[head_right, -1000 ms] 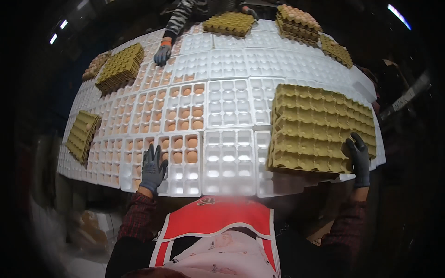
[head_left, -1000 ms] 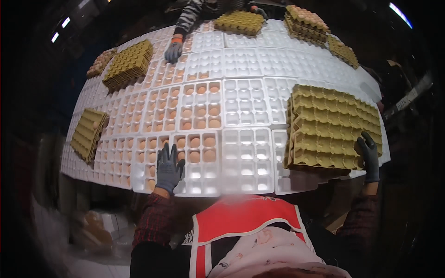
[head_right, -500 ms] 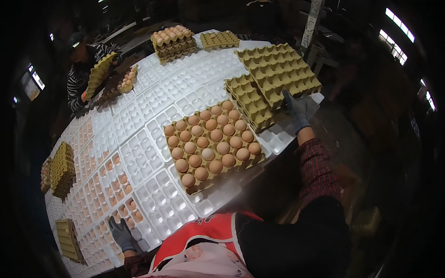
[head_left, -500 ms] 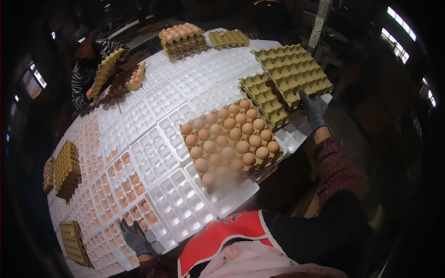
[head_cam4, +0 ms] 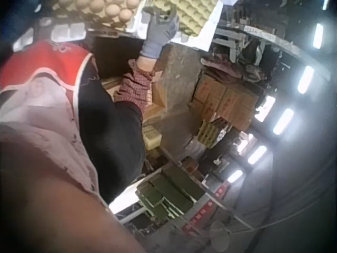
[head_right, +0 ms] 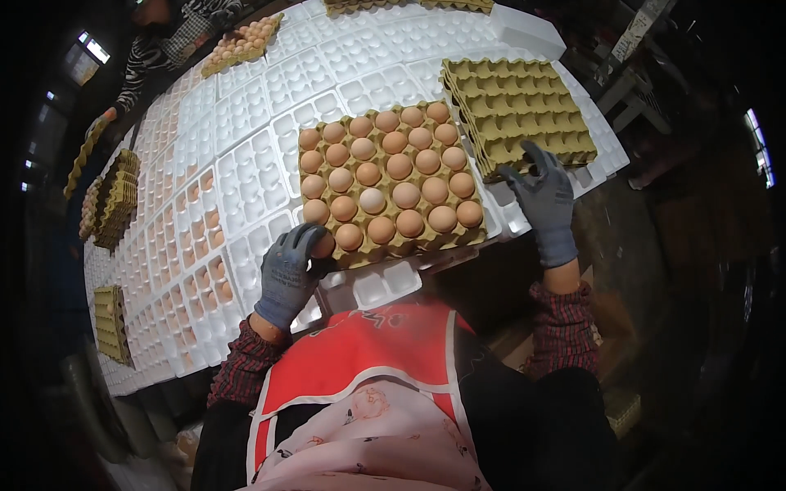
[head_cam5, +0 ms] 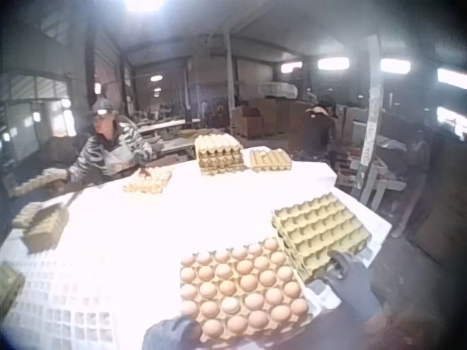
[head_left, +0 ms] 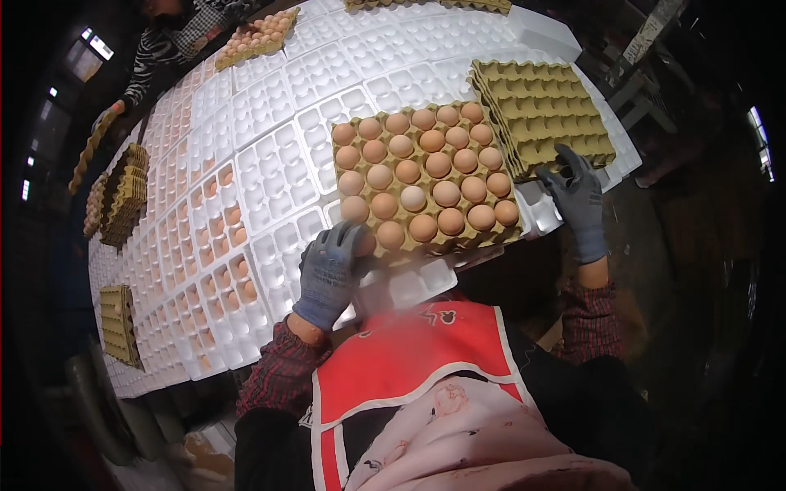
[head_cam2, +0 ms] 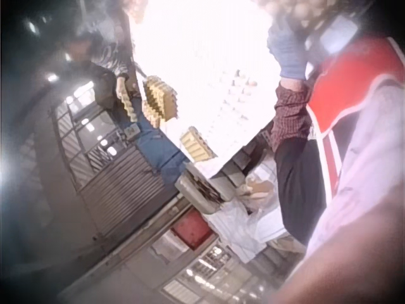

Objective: The person transfers eggs by hand from cardboard cartons into the slots of plastic trays and moves empty cartons on the table.

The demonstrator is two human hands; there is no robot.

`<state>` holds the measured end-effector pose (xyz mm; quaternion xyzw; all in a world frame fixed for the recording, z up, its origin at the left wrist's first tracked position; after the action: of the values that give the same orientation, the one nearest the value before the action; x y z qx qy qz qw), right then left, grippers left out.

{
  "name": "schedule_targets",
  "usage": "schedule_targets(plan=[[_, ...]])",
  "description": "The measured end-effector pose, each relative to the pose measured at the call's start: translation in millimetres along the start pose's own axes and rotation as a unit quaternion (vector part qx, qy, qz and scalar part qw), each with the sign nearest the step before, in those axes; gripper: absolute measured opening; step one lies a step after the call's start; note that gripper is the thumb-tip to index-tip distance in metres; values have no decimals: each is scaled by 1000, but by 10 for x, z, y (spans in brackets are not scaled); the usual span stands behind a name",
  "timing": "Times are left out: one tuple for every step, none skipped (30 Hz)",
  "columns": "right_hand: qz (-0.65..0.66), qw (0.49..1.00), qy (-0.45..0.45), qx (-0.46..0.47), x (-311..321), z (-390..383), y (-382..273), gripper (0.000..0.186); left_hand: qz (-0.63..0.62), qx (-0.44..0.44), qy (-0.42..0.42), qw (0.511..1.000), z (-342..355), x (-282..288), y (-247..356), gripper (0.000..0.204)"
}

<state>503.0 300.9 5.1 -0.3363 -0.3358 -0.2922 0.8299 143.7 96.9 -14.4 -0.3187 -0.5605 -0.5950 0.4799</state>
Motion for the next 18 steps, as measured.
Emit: schedule_targets(plan=[[144,986,-79,-1,15,-80,-327,49,-15,1,-4,1000,2,8,-46,53],[201,962,-184,16,0,-148,-540,50,-37,2,-8,999,3,27,-80,53],[118,960,-192,169,-59,-241,-623,50,-55,5,-30,998,27,94,-109,49],[50,961,-202,179,-30,-276,-658,51,-160,29,-2,987,31,149,-85,45],[-17,959,-212,190,0,-289,-662,52,-263,54,25,963,37,183,-75,42],[-15,959,-212,188,2,-310,-613,52,-394,104,28,913,27,207,-142,38],[20,958,-230,173,-8,-321,-511,52,-558,149,-17,816,40,244,-191,34],[56,955,-247,158,-1,-344,-441,51,-464,101,-40,879,131,232,-165,32],[60,954,-246,163,1,-319,-457,51,-361,56,-56,929,189,232,-139,30],[177,953,-238,66,6,-282,-433,48,-235,8,-72,969,236,263,92,28],[289,930,-226,-34,-8,-262,-396,45,-111,1,-61,992,188,200,230,38],[454,865,-162,-137,-63,-296,-322,38,-20,3,-72,997,153,132,356,42],[453,866,-165,-133,-81,-277,-276,38,71,5,-83,994,132,65,417,47],[418,895,-157,-16,-114,-221,-285,37,114,-14,-49,992,146,-13,411,52],[379,909,-146,97,-178,-197,-349,36,115,-12,-52,992,161,-46,410,52],[263,927,-180,200,-184,-133,-516,38,100,-28,-52,993,186,-59,403,51],[190,933,-273,140,-178,-163,-702,37,85,-43,-52,994,205,-63,389,50],[109,943,-254,184,-199,-177,-797,37,54,-28,-98,993,247,-29,360,54]])
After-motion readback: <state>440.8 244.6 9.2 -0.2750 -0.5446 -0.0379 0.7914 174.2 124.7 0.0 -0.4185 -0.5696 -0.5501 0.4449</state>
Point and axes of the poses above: each hand's wrist, its own z-axis towards the middle knuckle, its own x-axis out of the back of the hand, y = z × x, the point moved 1 cm from there along z, towards the middle knuckle, and after that the axes turned 9 degrees about x, right-handed, at the moved point
